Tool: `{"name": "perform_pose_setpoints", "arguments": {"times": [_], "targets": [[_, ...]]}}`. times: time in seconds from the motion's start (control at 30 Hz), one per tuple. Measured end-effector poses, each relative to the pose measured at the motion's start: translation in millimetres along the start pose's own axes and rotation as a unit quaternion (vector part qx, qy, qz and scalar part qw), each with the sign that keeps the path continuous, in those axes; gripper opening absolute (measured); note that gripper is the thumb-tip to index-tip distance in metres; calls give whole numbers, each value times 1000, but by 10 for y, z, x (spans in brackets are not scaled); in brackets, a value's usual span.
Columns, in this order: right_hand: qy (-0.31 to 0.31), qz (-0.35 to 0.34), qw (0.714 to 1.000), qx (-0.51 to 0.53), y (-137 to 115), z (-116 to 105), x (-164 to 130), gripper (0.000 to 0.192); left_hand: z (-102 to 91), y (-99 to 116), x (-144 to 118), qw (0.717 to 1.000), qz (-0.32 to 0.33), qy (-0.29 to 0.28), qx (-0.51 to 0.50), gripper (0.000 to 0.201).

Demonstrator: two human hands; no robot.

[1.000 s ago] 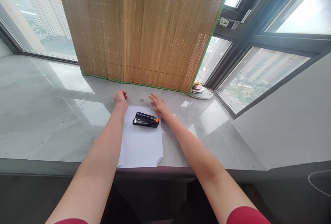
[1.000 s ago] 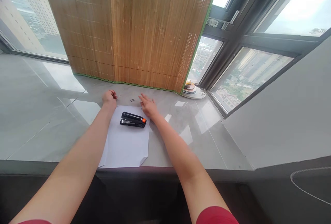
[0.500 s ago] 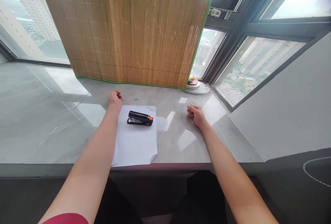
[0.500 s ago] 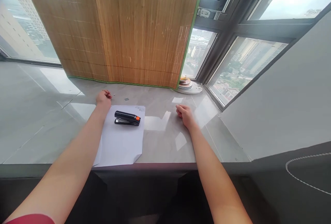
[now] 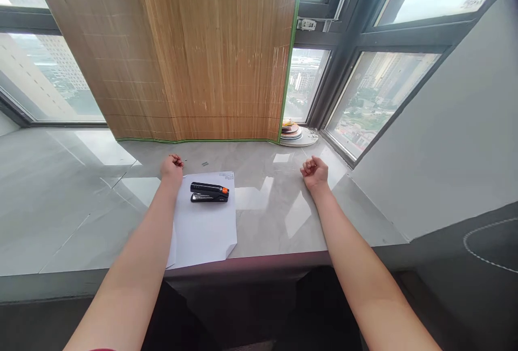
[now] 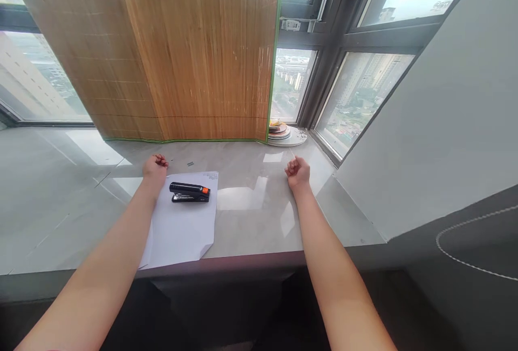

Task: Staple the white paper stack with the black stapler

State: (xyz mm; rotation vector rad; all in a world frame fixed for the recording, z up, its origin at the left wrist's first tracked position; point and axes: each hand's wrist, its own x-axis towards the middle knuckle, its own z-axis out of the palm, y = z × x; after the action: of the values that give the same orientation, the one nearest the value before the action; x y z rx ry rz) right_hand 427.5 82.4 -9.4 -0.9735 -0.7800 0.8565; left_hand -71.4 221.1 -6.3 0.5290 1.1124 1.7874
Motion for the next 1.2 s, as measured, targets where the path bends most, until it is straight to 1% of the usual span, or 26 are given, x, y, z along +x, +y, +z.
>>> {"name": "perform_pose_setpoints", "arguments": {"times": [0.07, 0.1, 0.17, 0.23, 0.33, 0.43, 0.53, 0.6, 0.73, 0.87, 1.0, 1.1, 1.2], "targets": [[29, -14, 999, -10, 28, -61, 40, 52, -12, 28, -24, 1000, -3, -2, -8, 20], [28, -21, 999, -19, 42, -73, 46, 51, -25, 47, -40, 1000, -3, -5, -15, 20], [3, -38, 998, -44, 62, -67, 37, 49, -62, 90, -75, 999, 2, -13, -39, 20], [-34, -51, 995, -83, 72, -44, 18, 53, -97, 131, -112, 996, 20, -20, -83, 22], [-84, -44, 986, -134, 94, -39, 3, 71, -119, 164, -159, 988, 50, -29, -143, 21], [-107, -17, 983, -145, 153, -89, 20, 82, -99, 173, -196, 983, 57, -41, -170, 17], [-108, -4, 983, -150, 228, -145, 54, 87, -65, 185, -238, 977, 51, -50, -200, 13], [-96, 4, 988, -123, 261, -162, 70, 84, -48, 200, -274, 976, 49, -55, -206, 15], [-58, 49, 997, -24, 259, -143, 53, 69, -37, 225, -341, 973, 66, -90, -202, 21], [-16, 99, 992, 72, 207, -92, -11, 54, -31, 232, -373, 972, 69, -111, -197, 23], [18, 116, 985, 127, 145, -23, -75, 39, -18, 230, -402, 971, 60, -133, -190, 26], [34, 130, 977, 163, 105, 21, -107, 33, -8, 227, -432, 972, 40, -158, -169, 26], [42, 133, 976, 166, 81, 44, -124, 29, 6, 219, -463, 973, 6, -189, -136, 30]]}}
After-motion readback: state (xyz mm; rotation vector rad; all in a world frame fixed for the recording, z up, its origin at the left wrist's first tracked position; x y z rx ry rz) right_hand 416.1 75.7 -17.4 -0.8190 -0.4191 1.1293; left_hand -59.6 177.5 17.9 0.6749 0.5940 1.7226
